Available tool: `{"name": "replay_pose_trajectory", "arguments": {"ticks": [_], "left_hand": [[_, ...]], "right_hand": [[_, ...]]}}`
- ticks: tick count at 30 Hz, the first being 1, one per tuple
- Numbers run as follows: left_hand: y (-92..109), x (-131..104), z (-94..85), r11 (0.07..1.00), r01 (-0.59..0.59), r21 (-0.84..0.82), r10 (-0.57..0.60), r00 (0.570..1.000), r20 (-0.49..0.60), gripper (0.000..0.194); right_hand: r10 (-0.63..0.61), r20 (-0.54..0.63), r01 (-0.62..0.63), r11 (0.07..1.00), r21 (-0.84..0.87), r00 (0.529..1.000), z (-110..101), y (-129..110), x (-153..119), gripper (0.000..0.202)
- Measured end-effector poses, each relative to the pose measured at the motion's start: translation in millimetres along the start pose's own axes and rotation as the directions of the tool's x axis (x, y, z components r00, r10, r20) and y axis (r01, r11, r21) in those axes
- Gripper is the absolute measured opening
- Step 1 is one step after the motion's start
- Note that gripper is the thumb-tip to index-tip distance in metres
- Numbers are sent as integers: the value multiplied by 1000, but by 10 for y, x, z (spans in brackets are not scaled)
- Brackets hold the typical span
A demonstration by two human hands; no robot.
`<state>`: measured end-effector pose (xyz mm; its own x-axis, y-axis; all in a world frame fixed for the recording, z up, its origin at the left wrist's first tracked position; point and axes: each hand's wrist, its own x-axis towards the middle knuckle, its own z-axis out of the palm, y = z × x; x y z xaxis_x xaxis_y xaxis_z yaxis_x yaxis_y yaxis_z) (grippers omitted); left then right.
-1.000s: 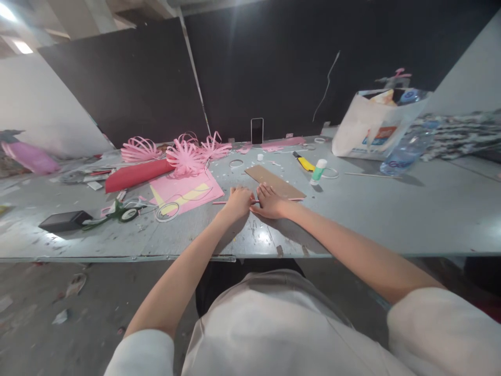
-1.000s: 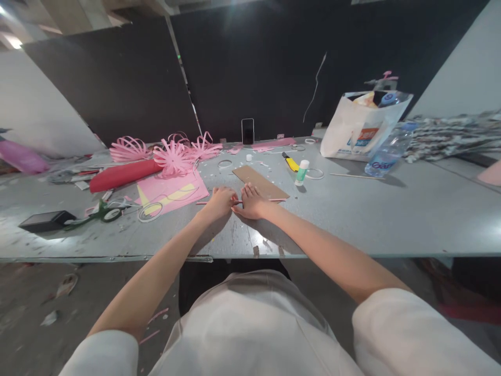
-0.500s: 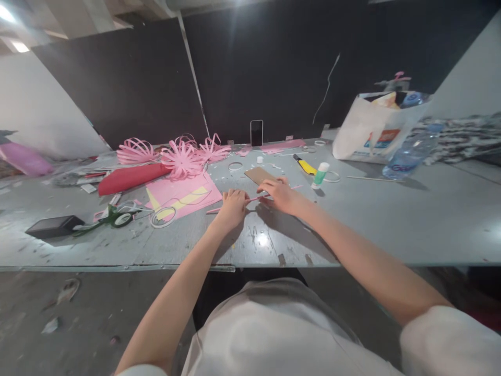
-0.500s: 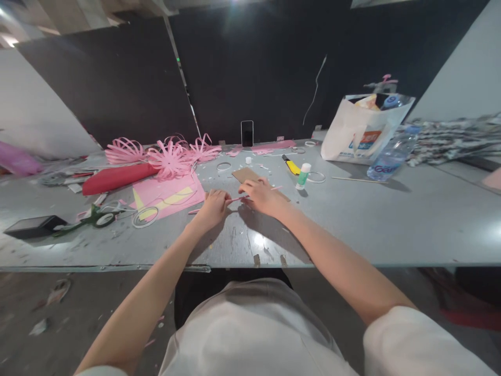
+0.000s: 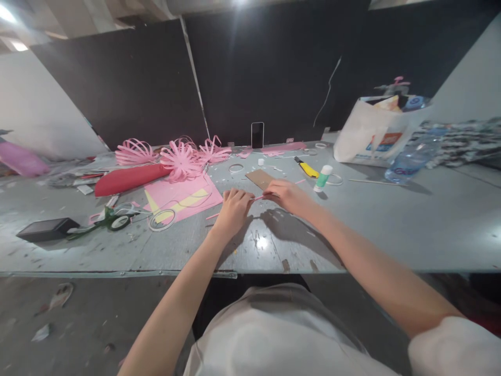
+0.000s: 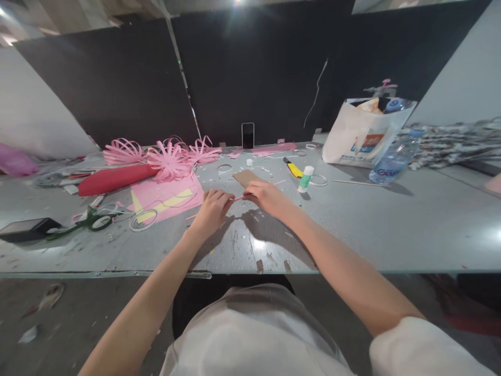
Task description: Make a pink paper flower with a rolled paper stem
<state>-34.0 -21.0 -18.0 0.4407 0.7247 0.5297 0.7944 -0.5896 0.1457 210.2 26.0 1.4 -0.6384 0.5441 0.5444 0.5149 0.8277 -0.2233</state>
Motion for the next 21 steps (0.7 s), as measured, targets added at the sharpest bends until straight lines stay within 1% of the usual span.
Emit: {"name": "replay_pose_trajectory", "arguments": {"ticks": [4,7,14,17,21], "left_hand": [[-6,-8,-1,998,-46,31,47,999,-25,29],[-17,-15,9,996,-57,69,58,998,-13,31],[-38,-32,-10,982,-106,154,105,994,14,47],[-18,-30,-31,973,-130,189,127,992,26,47],[20,-24,-30,968,-130,215,130,991,17,45]], "right_hand": [[12,0,-12,1000,-4,1000,14,16,-7,35],[6,3,-6,1000,-18,1000,19,24,-14,36],[3,-7,-3,1000,-7,1000,20,21,-27,34],[10,-15,-10,1000,-3,1000,41,55,-21,37],[56,-31,-56,998,3,998,48,75,-6,40]]}}
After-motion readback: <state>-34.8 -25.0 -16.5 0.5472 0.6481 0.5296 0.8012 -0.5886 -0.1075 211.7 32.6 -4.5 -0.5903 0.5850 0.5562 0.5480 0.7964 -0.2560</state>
